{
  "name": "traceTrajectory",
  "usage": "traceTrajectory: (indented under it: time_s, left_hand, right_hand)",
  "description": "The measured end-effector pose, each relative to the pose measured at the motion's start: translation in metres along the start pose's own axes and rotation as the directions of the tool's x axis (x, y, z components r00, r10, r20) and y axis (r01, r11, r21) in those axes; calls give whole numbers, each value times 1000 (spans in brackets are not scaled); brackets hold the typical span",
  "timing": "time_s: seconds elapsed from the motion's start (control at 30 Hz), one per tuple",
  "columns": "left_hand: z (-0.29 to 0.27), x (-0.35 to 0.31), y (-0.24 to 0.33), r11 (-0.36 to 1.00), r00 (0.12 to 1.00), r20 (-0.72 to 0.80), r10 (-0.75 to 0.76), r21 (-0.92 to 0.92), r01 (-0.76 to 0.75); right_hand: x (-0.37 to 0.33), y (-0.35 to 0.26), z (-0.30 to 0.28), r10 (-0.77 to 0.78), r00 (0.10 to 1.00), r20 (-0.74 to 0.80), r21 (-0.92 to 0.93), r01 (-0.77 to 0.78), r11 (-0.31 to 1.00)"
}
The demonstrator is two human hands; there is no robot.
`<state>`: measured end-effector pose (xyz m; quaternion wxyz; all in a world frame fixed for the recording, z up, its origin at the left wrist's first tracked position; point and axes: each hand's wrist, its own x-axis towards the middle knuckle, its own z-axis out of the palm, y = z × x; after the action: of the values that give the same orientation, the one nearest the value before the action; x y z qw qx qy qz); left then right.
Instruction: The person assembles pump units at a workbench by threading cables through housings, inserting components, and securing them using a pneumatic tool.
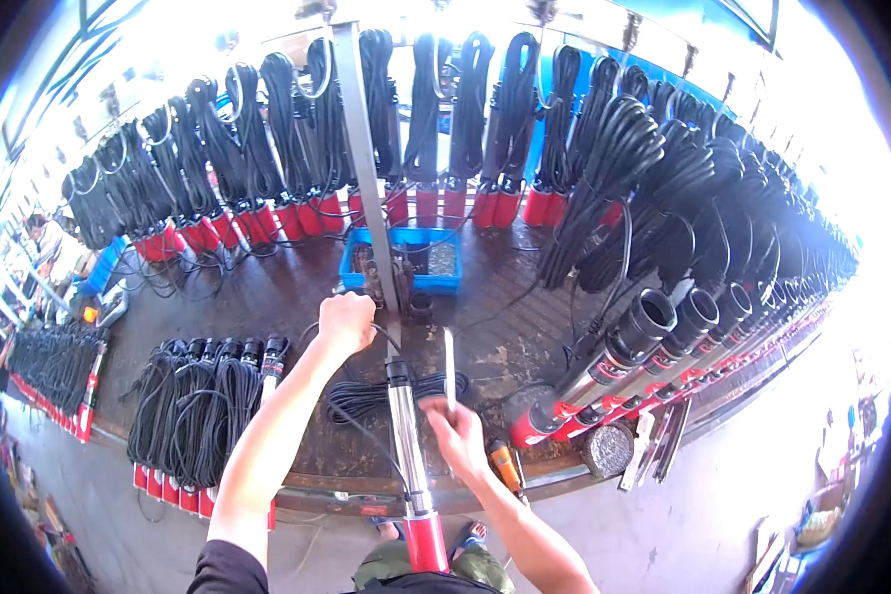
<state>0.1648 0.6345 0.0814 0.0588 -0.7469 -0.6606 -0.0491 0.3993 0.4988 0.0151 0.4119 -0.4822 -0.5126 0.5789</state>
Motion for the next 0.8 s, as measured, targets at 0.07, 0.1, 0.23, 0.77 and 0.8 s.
traceTrajectory:
  time_s: [0.07, 0.1, 0.23, 0.77, 0.8]
  left_hand:
    - [-24, -10, 13, 999, 999, -46, 2, -47, -4]
    - [-36, -13, 20, 997, 997, -74, 0, -80, -6]
    - [-53, -31, 5, 831, 979, -126, -163, -553, 68]
    - [234, 7, 9, 134, 1000, -19, -15, -991, -16]
    - [246, 10, 7, 174, 1000, -4, -29, -985, 1]
  right_hand:
    - [48, 2, 24, -22, 995, 102, 139, 7, 990]
    - [71, 7, 29, -12, 981, 193, 224, -32, 974]
    - [135, -20, 10, 10, 972, 233, 563, -143, 814]
    - [123, 88, 20, 14, 998, -58, -593, -45, 804]
    - [123, 80, 35, -8, 999, -47, -646, -24, 763]
